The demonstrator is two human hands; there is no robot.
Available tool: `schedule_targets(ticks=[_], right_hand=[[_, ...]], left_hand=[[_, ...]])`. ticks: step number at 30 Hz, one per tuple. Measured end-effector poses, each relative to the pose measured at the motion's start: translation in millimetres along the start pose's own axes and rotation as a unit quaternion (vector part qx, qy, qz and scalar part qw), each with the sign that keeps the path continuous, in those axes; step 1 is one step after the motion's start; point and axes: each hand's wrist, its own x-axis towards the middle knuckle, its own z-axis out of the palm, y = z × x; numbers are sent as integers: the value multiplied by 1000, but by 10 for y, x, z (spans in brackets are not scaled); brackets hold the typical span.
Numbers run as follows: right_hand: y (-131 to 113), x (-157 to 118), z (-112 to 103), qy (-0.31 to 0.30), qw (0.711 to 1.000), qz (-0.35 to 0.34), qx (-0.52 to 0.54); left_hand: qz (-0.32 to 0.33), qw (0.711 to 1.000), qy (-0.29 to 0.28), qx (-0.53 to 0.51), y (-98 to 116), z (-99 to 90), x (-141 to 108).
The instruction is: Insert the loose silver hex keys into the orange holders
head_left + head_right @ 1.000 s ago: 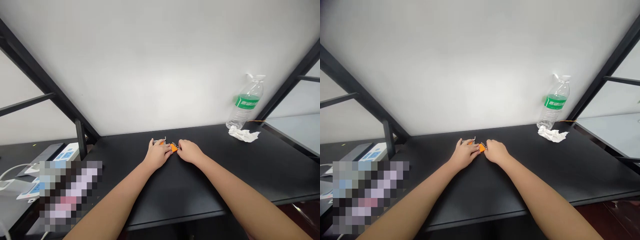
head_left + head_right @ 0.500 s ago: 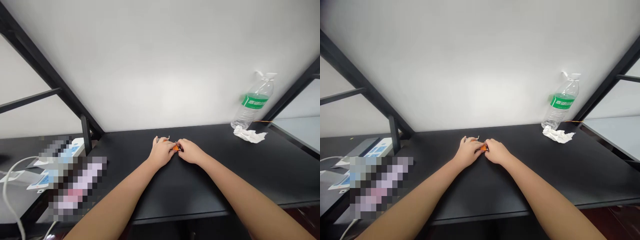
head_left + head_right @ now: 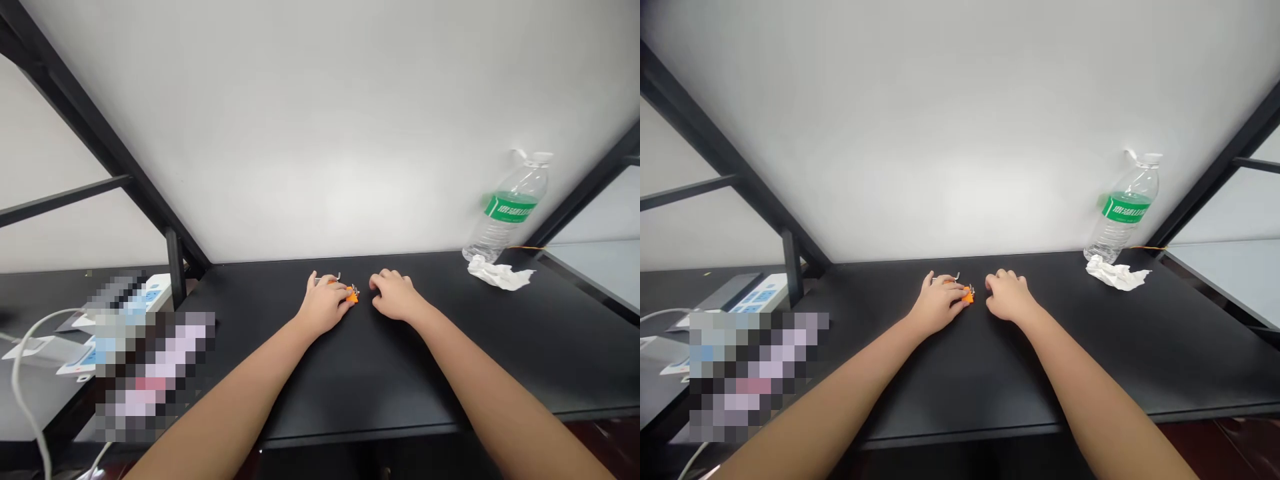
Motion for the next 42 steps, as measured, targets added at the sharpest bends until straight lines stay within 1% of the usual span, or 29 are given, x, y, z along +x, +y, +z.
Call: schedule_targets(ticks=[1, 3, 6, 8, 9, 11, 13, 14, 17, 19, 21, 24, 26, 28, 30, 33, 35, 38, 40, 42], right_hand=[[9, 2, 6, -12, 1000, -11, -1], [49, 10, 6, -25, 1000, -12, -10], [137, 15, -33, -33, 999, 16, -35], [156, 5, -66, -18, 999, 25, -37], [142, -5, -75, -1, 1000, 14, -23], [63, -26, -70, 26, 998, -45, 44], [-55, -42, -35, 24, 984, -122, 127], [-114, -46, -9, 18, 977, -147, 152], [-224, -47, 63, 16, 972, -169, 164], [-225, -52, 85, 8, 974, -168, 151], [-185, -64, 80, -14, 977, -167, 128], [-122, -85, 38, -31, 987, -133, 88], [-120, -91, 12, -20, 992, -98, 78], [-160, -88, 5, -13, 994, -81, 74], [-231, -84, 22, -8, 997, -65, 48], [-330, -85, 63, 30, 999, -22, -34], [-337, -89, 67, 51, 996, 3, -77], [-197, -90, 3, 39, 993, 38, -106], [-15, -85, -75, 19, 991, 77, -106], [193, -76, -152, -17, 990, 113, -82]], left_hand=[[0, 1000, -2, -1, -4, -2, 0], [1, 1000, -5, -3, -9, -5, -4], [7, 1000, -6, -6, 0, -18, -21], [9, 1000, -9, -13, 13, -33, -36], [9, 1000, -11, -18, 21, -42, -42], [6, 1000, -12, -28, 36, -58, -52], [5, 999, -12, -33, 48, -69, -54], [7, 999, -13, -31, 53, -73, -53], [16, 999, -19, -20, 66, -82, -47], [16, 999, -23, -18, 72, -89, -43], [13, 999, -25, -20, 73, -95, -43], [12, 999, -31, -26, 64, -95, -48], [13, 999, -35, -34, 57, -88, -51], [15, 998, -37, -40, 51, -80, -51], [17, 998, -37, -42, 51, -73, -46], [21, 999, -34, -36, 55, -70, -38], [27, 999, -32, -29, 59, -72, -35], [29, 999, -28, -24, 65, -81, -35], [26, 999, -27, -26, 70, -90, -35], [23, 999, -28, -28, 75, -102, -34]])
